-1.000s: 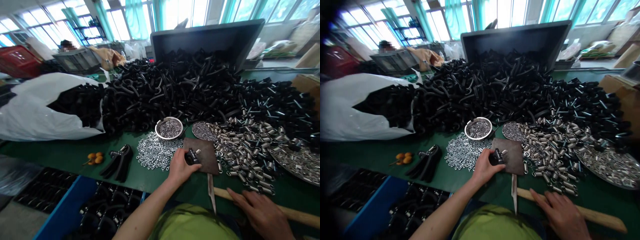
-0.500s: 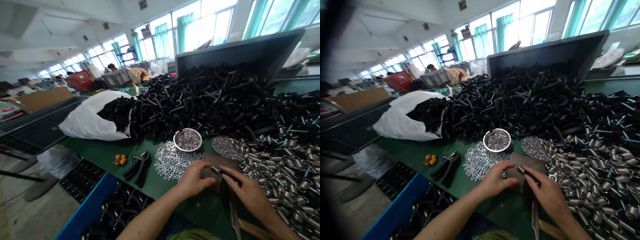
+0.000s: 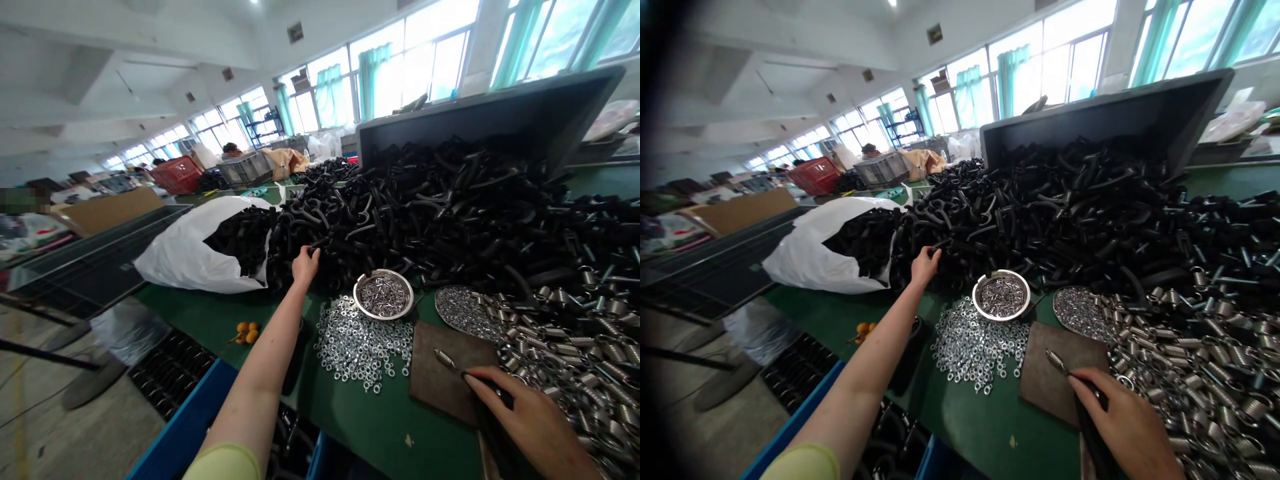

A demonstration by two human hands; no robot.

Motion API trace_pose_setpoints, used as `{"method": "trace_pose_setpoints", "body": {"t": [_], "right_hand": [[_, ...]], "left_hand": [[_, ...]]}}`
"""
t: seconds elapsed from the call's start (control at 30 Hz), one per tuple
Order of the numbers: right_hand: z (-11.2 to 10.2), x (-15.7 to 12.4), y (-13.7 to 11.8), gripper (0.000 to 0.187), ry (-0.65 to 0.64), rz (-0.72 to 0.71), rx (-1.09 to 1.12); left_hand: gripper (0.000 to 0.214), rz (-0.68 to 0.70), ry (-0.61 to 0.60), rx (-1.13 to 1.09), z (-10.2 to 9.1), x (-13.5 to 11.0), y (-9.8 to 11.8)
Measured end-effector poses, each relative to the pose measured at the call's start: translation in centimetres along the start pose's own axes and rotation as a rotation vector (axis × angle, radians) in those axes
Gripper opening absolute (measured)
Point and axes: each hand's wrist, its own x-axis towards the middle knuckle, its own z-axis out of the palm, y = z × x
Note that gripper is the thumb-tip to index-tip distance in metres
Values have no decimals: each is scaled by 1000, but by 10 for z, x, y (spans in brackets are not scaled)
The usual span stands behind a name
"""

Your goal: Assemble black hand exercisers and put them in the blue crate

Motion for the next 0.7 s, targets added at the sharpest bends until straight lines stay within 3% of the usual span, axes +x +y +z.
{"method": "trace_pose_setpoints", "body": {"t": [0.1,0.17,0.27,0.33,0.4,0.5,0.57,0.63,0.7], "right_hand": [[-4,-2,-3,34,21,-25,-11],[-7,-3,-5,33,43,-35,-20],[-12,-6,-11,29,50,-16,6],[-16,-7,-17,27,39,15,68],[-23,-9,-25,26,27,51,159],[-33,-13,-40,25,-9,140,298],[-37,-17,-51,24,-32,211,385],[-37,-22,-62,25,-50,248,461],[-35,-26,-71,26,-60,234,507]], "left_hand": [[31,3,52,1,-7,3,8],[30,46,171,-61,-18,6,15],[22,146,407,-402,-39,4,25],[31,166,371,-753,-52,-10,32],[44,140,92,-1072,-61,-40,38],[39,23,-577,-1309,-65,-112,41],[31,-159,-1011,-1359,-59,-167,41],[35,-385,-1252,-1428,-50,-218,42],[41,-607,-1306,-1503,-40,-258,47]]}}
